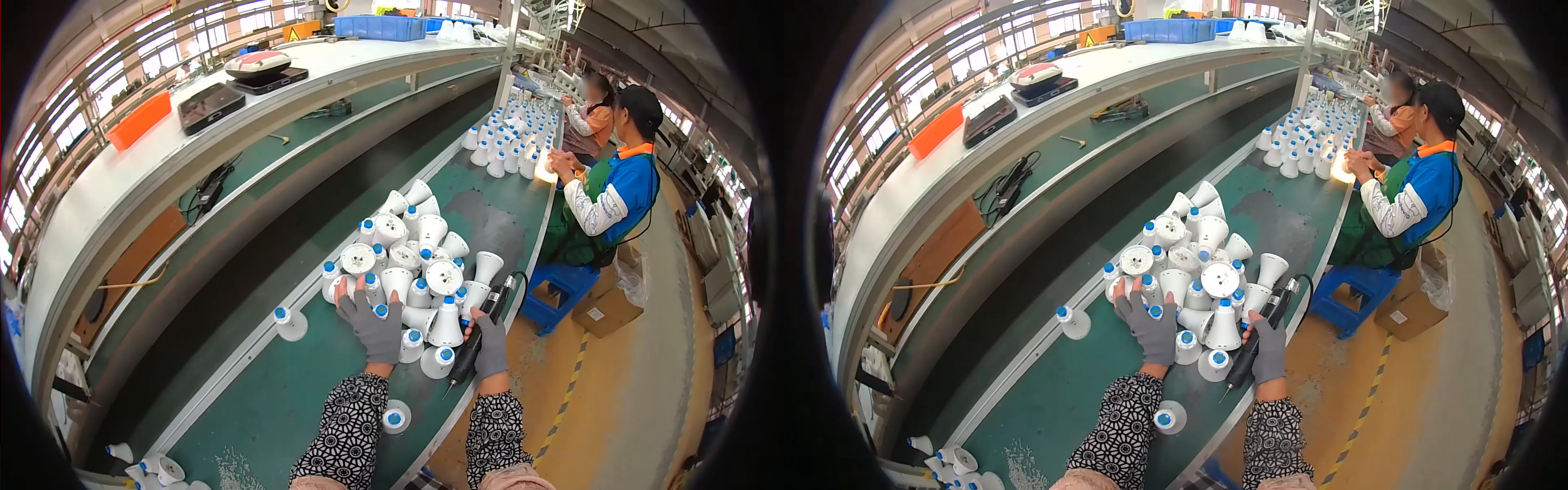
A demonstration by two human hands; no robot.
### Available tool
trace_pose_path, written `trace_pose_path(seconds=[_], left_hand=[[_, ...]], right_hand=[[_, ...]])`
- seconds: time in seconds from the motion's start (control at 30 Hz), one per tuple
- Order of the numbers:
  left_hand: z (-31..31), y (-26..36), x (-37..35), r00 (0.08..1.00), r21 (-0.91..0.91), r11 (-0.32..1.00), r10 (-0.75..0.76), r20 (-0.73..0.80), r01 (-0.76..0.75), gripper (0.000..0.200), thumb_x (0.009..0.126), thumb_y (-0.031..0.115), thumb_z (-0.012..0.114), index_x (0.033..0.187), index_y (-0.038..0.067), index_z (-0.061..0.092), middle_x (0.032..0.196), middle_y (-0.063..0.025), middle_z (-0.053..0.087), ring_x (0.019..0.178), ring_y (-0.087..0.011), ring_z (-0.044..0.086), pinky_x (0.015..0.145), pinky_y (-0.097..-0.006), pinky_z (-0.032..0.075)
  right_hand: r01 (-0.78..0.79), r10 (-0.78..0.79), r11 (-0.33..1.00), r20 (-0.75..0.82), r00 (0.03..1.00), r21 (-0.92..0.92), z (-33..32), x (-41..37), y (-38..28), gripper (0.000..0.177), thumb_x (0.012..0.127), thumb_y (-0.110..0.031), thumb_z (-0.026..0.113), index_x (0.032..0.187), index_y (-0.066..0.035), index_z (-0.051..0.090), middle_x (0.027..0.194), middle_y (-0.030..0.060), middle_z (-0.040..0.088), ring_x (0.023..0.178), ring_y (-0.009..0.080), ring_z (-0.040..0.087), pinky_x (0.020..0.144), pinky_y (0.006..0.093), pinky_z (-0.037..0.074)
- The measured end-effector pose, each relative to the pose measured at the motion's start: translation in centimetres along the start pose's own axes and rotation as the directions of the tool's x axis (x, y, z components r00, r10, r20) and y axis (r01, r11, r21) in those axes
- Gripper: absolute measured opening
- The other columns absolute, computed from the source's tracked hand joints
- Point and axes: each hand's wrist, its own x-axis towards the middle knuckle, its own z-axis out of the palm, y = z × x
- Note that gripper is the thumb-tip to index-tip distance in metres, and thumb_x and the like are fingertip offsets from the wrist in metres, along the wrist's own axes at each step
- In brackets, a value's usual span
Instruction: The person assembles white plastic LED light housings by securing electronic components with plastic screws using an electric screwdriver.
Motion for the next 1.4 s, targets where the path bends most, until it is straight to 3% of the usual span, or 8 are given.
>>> trace_pose_path(seconds=[0.27,0.4,0.57,0.9,1.03,1.17,1.3,1.4], left_hand=[[5.9,0.3,3.8,0.994,-0.09,0.99,0.112,-0.003,-0.112,0.06,0.078,0.017,0.074,0.13,0.002,0.048,0.145,-0.02,0.028,0.136,-0.0429,0.024,0.111,-0.0547,0.025],[8.0,0.2,5.3,0.991,-0.093,0.987,0.133,0.015,-0.131,0.06,0.077,0.016,0.073,0.129,0.003,0.047,0.144,-0.0198,0.028,0.136,-0.0438,0.023,0.111,-0.0564,0.025],[10.8,0.6,7.0,0.99,-0.126,0.983,0.13,-0.063,-0.137,0.059,0.077,0.014,0.07,0.13,0.003,0.045,0.141,-0.0219,0.031,0.133,-0.0436,0.026,0.11,-0.0555,0.022],[16.6,1.1,11.0,0.986,-0.163,0.973,0.156,-0.066,-0.165,0.051,0.076,0.015,0.071,0.122,0.003,0.053,0.135,-0.022,0.038,0.131,-0.0423,0.029,0.108,-0.0534,0.026],[17.6,0.8,12.5,0.945,-0.135,0.94,0.322,0.054,-0.312,0.053,0.078,0.022,0.073,0.125,0.005,0.054,0.136,-0.0193,0.039,0.129,-0.0382,0.035,0.107,-0.0493,0.031],[9.4,1.0,14.4,0.82,-0.267,0.922,0.374,0.433,-0.28,0.064,0.083,0.037,0.07,0.134,0.005,0.047,0.142,-0.0147,0.038,0.131,-0.0338,0.04,0.107,-0.0461,0.034],[-9.6,1.6,9.8,0.579,-0.337,0.918,0.161,0.799,0.21,0.09,0.084,0.057,0.065,0.149,0.006,0.031,0.156,-0.0107,0.027,0.143,-0.027,0.027,0.111,-0.0456,0.027],[-19.0,-1.0,1.1,0.542,-0.31,0.806,-0.016,0.84,0.504,0.123,0.066,0.064,0.078,0.153,0.003,0.015,0.156,-0.0153,0.024,0.147,-0.0266,0.019,0.115,-0.0464,0.023]], right_hand=[[0.055,-0.053,0.995,-0.033,0.998,0.077,0.2,4.6,-2.0,0.029,0.081,-0.015,0.075,0.098,-0.005,0.054,0.067,0.004,0.056,0.05,0.0137,0.056,0.042,0.0266,0.047],[0.149,-0.145,0.989,-0.248,0.958,-0.002,-1.6,5.1,-3.8,0.028,0.083,-0.019,0.074,0.102,-0.007,0.056,0.067,0.0026,0.056,0.054,0.0125,0.058,0.046,0.0256,0.048],[0.112,-0.109,0.99,-0.043,0.993,0.091,-2.1,11.7,-4.8,0.03,0.083,-0.021,0.074,0.102,-0.007,0.055,0.069,0.0029,0.056,0.053,0.0127,0.057,0.045,0.0263,0.049],[0.091,-0.097,0.98,0.024,0.995,0.174,0.6,17.2,-5.6,0.023,0.084,-0.019,0.07,0.099,-0.006,0.057,0.071,0.0035,0.055,0.056,0.0126,0.055,0.049,0.0269,0.049],[0.121,-0.124,0.977,0.005,0.992,0.177,1.0,18.9,-5.4,0.023,0.084,-0.017,0.07,0.1,-0.007,0.058,0.069,0.003,0.056,0.055,0.013,0.057,0.05,0.028,0.051],[0.18,-0.184,0.964,0.003,0.983,0.197,1.0,19.9,-4.8,0.023,0.083,-0.015,0.07,0.099,-0.002,0.058,0.07,0.006,0.056,0.054,0.0164,0.057,0.049,0.0305,0.05],[0.186,-0.196,0.972,0.056,0.979,0.144,1.1,19.2,-5.1,0.017,0.085,-0.017,0.069,0.089,-0.002,0.06,0.065,0.0052,0.058,0.052,0.0162,0.058,0.05,0.0284,0.049],[0.152,-0.168,0.969,0.072,0.983,0.196,0.9,20.3,-4.7,0.021,0.084,-0.017,0.07,0.092,-0.002,0.058,0.066,0.005,0.058,0.053,0.0155,0.058,0.05,0.028,0.05]])
